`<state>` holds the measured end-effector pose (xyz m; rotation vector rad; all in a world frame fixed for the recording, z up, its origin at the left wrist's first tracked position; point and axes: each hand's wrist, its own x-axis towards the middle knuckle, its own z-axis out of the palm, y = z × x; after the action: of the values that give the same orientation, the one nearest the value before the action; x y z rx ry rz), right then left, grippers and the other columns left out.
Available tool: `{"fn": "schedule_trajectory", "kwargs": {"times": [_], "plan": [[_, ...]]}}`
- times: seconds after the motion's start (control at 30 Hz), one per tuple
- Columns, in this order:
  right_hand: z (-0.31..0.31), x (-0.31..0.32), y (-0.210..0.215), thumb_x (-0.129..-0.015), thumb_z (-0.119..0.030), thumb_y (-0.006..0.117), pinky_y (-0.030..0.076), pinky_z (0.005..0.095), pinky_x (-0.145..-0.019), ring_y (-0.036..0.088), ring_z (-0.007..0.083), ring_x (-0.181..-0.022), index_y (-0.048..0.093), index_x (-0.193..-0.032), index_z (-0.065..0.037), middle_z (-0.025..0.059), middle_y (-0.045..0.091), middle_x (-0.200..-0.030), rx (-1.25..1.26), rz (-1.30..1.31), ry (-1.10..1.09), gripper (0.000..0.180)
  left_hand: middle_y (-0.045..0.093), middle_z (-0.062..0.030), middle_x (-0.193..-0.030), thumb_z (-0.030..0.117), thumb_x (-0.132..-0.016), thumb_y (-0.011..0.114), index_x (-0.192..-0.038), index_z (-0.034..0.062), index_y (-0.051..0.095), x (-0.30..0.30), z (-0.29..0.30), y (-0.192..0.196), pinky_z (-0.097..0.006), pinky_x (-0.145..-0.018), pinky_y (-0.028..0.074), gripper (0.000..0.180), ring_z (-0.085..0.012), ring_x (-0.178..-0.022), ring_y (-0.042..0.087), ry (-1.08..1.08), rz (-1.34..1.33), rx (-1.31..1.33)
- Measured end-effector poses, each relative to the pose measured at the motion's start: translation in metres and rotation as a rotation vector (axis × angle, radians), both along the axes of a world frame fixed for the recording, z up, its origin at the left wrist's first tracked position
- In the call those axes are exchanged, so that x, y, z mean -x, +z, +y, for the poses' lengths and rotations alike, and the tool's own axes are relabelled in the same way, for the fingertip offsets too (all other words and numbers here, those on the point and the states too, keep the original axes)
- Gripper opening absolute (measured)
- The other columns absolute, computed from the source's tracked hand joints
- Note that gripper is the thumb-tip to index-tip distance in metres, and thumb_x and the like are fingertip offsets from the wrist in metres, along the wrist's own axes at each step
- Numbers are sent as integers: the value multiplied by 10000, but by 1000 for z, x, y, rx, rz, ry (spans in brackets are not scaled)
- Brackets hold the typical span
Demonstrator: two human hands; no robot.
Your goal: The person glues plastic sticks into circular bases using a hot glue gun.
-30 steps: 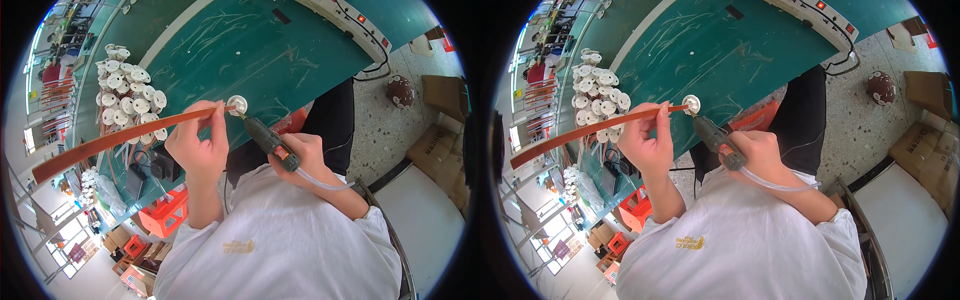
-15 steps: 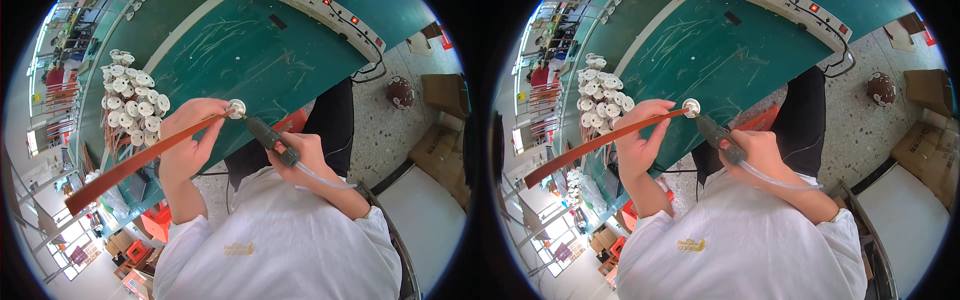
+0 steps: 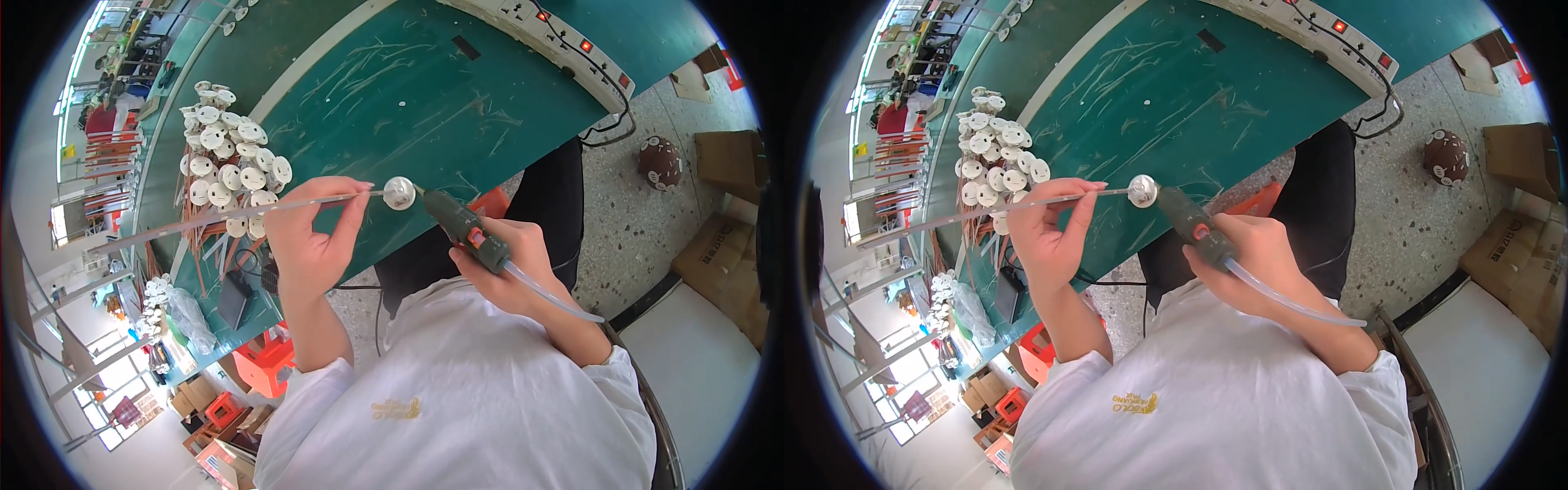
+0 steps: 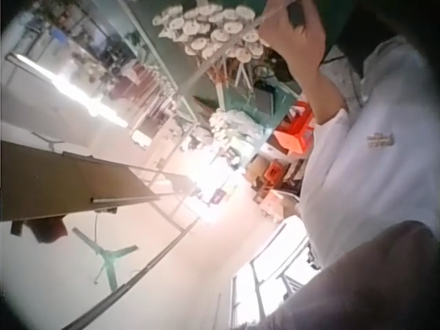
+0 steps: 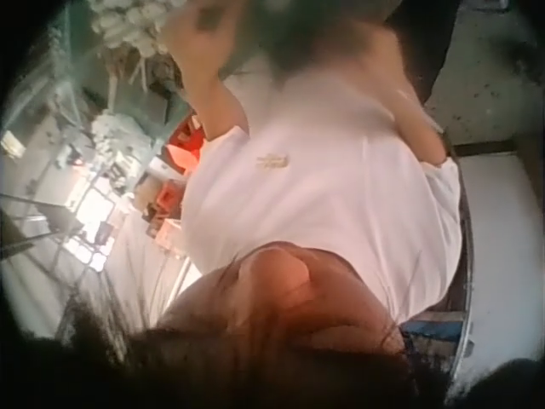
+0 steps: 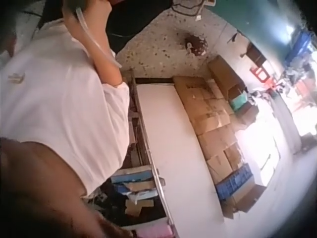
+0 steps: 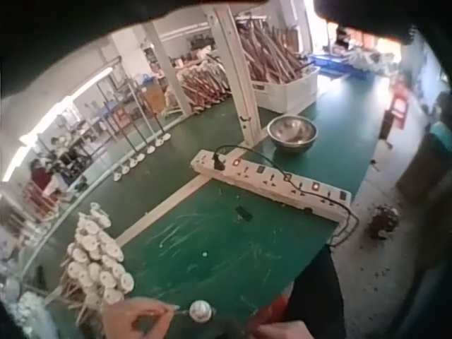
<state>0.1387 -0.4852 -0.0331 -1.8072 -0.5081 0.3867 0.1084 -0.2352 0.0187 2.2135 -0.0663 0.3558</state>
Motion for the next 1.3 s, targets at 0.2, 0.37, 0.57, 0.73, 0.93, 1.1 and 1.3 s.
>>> {"fn": "schedule_trajectory", "kwargs": {"times": [0.2, 0.37, 0.57, 0.73, 0.93, 1.1, 1.3], "plan": [[4, 4, -2, -776, -35, 764, 471, 337, -534, 608, 265, -559, 690, -899, -9, 113, 624, -682, -36, -64, 23, 146, 759, -85, -868, -26, -875, 719, -968, -3, 713, 3, -22, -7, -248, -654, 583, 96, -174, -688, 745, 231, -45, -47], [13, 7, -9, -759, -19, 771, 470, 329, -500, 610, 276, -529, 684, -873, -7, 109, 627, -662, -72, -180, 4, 144, 764, -92, -878, -22, -860, 729, -1007, 3, 713, -2, -28, -7, -256, -614, 570, 150, -178, -659, 747, 280, -107, -95], [13, 12, -13, -737, -18, 775, 469, 325, -474, 610, 270, -501, 680, -825, -11, 92, 626, -631, -55, -226, 17, 129, 765, -76, -863, -10, -848, 744, -991, 5, 710, 2, -29, -9, -255, -600, 562, 148, -177, -652, 746, 287, -121, -177], [15, 12, -16, -727, -25, 775, 470, 333, -467, 610, 272, -499, 667, -795, -18, 90, 620, -623, -32, -235, 32, 128, 759, -57, -844, -5, -845, 750, -937, 14, 702, 3, -29, -8, -251, -596, 552, 105, -178, -648, 744, 284, -114, -183], [20, 10, -21, -725, -29, 773, 466, 338, -464, 608, 273, -498, 655, -777, -28, 90, 609, -612, -30, -233, 18, 129, 751, -53, -830, -10, -845, 746, -902, 16, 697, 4, -28, -8, -255, -594, 549, 80, -181, -643, 741, 287, -88, -142], [23, 10, -24, -716, -36, 779, 458, 344, -457, 593, 277, -486, 634, -753, -38, 90, 587, -596, -34, -247, -4, 150, 754, -53, -839, -12, -845, 741, -894, 13, 696, 3, -27, -8, -253, -599, 548, 71, -181, -642, 742, 278, -88, -141], [22, 10, -24, -709, -38, 780, 459, 341, -453, 587, 276, -476, 642, -764, -40, 88, 587, -593, -28, -255, 2, 149, 754, -58, -841, -13, -843, 741, -891, 10, 697, 4, -26, -7, -251, -599, 548, 69, -180, -640, 742, 283, -69, -132]]}}
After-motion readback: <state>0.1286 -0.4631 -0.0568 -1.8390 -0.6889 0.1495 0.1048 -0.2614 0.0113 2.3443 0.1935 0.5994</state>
